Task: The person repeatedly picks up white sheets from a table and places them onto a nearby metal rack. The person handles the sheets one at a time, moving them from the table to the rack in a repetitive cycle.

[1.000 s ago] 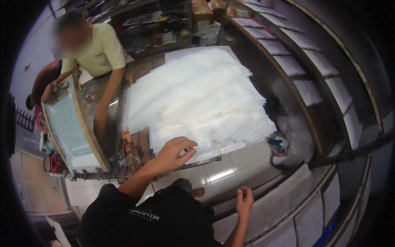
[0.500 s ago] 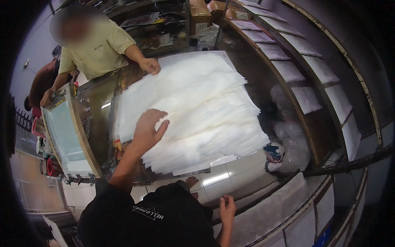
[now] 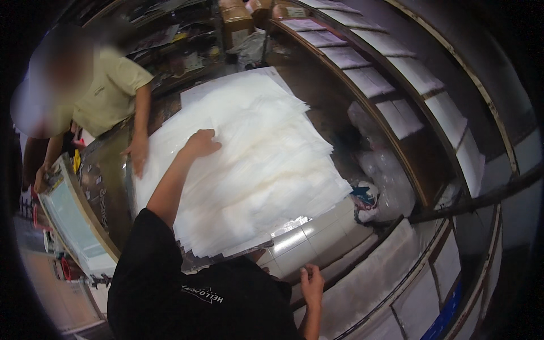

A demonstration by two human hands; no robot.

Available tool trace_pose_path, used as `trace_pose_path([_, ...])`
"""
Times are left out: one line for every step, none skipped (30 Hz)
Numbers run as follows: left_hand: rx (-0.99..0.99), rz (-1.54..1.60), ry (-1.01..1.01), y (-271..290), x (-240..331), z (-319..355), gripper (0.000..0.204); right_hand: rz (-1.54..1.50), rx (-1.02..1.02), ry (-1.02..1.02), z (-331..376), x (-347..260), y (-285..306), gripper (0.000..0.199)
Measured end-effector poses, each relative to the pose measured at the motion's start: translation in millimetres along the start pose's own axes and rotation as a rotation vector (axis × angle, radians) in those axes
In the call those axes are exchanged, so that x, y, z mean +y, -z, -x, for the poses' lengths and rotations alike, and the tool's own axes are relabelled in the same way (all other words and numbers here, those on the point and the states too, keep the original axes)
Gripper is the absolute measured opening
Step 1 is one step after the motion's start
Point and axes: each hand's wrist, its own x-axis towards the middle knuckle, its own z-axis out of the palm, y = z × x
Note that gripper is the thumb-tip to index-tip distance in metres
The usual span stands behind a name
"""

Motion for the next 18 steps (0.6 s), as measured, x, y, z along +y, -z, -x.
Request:
trace_pose_path([-0.02, 0.012, -0.03, 3, -1, -4, 0.043, -0.021, 0.014, 0.005, 4, 4, -3, 0.027])
trace_pose_path([-0.046, 0.02, -0.062, 5, -3, -8, 0.043, -0.012, 0.003, -0.009, 9, 4, -5, 0.028])
trace_pose_path([-0.05, 0.048, -0.098, 4, -5, -13, 0.045, -0.008, -0.001, -0.029, 10, 1, -6, 0.028])
trace_pose_path([-0.059, 0.074, -0.151, 2, -8, -19, 0.047, -0.01, 0.01, -0.055, 12, -3, -9, 0.029])
trace_pose_path([0.03, 0.075, -0.275, -11, -24, -32, 0.048, -0.001, -0.016, -0.048, 12, -8, -10, 0.029])
trace_pose_path([0.17, 0.106, -0.548, -12, -24, -38, 0.045, 0.005, -0.011, -0.061, 13, -14, -9, 0.03])
trace_pose_path([0.046, 0.251, -0.401, -11, -31, -35, 0.045, 0.009, -0.003, -0.08, 12, -20, -6, 0.03])
trace_pose_path([-0.011, 0.312, -0.261, -11, -37, -30, 0.046, 0.006, -0.003, -0.035, 8, -25, -5, 0.031])
trace_pose_path([0.246, 0.266, -0.501, -26, -71, -40, 0.045, -0.047, -0.023, -0.04, 4, -33, -3, 0.031])
trace_pose_path([0.164, 0.353, -0.399, -8, -33, -18, 0.043, -0.083, -0.017, -0.046, 1, -41, 1, 0.032])
trace_pose_path([0.231, 0.412, -0.443, -6, -33, -6, 0.04, -0.165, -0.012, -0.026, -3, -50, 4, 0.033])
trace_pose_path([0.207, 0.403, -0.541, 13, 10, 26, 0.037, -0.278, -0.04, -0.015, -11, -45, -1, 0.034])
trace_pose_path([0.211, 0.321, -0.603, 19, 28, 45, 0.035, -0.338, 0.047, 0.117, -15, -71, 6, 0.032])
trace_pose_path([0.25, 0.397, -0.645, 16, 49, 67, 0.031, -0.503, -0.069, 0.027, -22, -92, 14, 0.035])
trace_pose_path([0.214, 0.382, -0.674, 6, 71, 82, 0.031, -0.539, 0.072, 0.283, -32, -95, 2, 0.04])
trace_pose_path([0.214, 0.337, -0.649, 9, 86, 113, 0.031, -0.448, -0.07, 0.251, -41, -116, 10, 0.046])
trace_pose_path([0.181, 0.229, -0.682, 11, 115, 145, 0.031, -0.451, -0.023, 0.353, -46, -132, 10, 0.048])
trace_pose_path([0.156, 0.12, -0.712, 12, 147, 175, 0.034, -0.446, 0.018, 0.456, -49, -145, 7, 0.05])
